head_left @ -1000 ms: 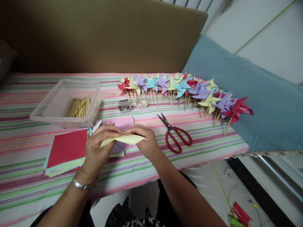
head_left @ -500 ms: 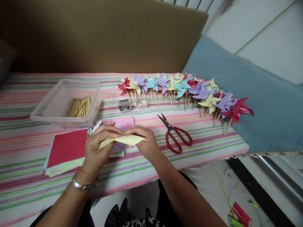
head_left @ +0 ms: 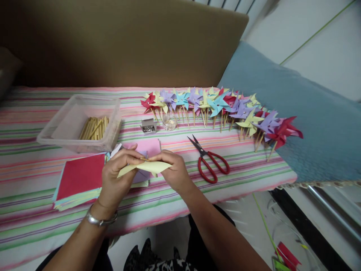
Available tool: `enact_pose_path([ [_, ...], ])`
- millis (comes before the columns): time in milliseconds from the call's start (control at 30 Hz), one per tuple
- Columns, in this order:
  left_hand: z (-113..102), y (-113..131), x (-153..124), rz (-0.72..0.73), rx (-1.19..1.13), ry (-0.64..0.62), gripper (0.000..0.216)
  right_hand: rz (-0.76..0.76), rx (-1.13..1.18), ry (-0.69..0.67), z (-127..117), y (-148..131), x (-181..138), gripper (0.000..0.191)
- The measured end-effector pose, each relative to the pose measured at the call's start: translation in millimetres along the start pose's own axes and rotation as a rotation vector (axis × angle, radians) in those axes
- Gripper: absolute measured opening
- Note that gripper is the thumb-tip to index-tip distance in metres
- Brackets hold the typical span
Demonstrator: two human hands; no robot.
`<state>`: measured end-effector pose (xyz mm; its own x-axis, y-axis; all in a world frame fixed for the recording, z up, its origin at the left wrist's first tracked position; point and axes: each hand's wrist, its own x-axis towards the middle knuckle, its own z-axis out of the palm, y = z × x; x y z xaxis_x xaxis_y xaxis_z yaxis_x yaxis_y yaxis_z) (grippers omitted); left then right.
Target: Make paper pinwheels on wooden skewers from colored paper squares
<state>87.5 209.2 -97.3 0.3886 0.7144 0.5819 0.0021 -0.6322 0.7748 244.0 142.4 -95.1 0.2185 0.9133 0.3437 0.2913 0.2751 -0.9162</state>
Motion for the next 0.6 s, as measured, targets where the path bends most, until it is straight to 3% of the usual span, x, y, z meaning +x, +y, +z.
enact_pose_path([
  [600, 0.6, -0.1, -1.2, -0.014, -0.003, 0.007, 0.009, -0.015, 0.001, 0.002, 1.2, 0.0, -0.6, 0.028],
])
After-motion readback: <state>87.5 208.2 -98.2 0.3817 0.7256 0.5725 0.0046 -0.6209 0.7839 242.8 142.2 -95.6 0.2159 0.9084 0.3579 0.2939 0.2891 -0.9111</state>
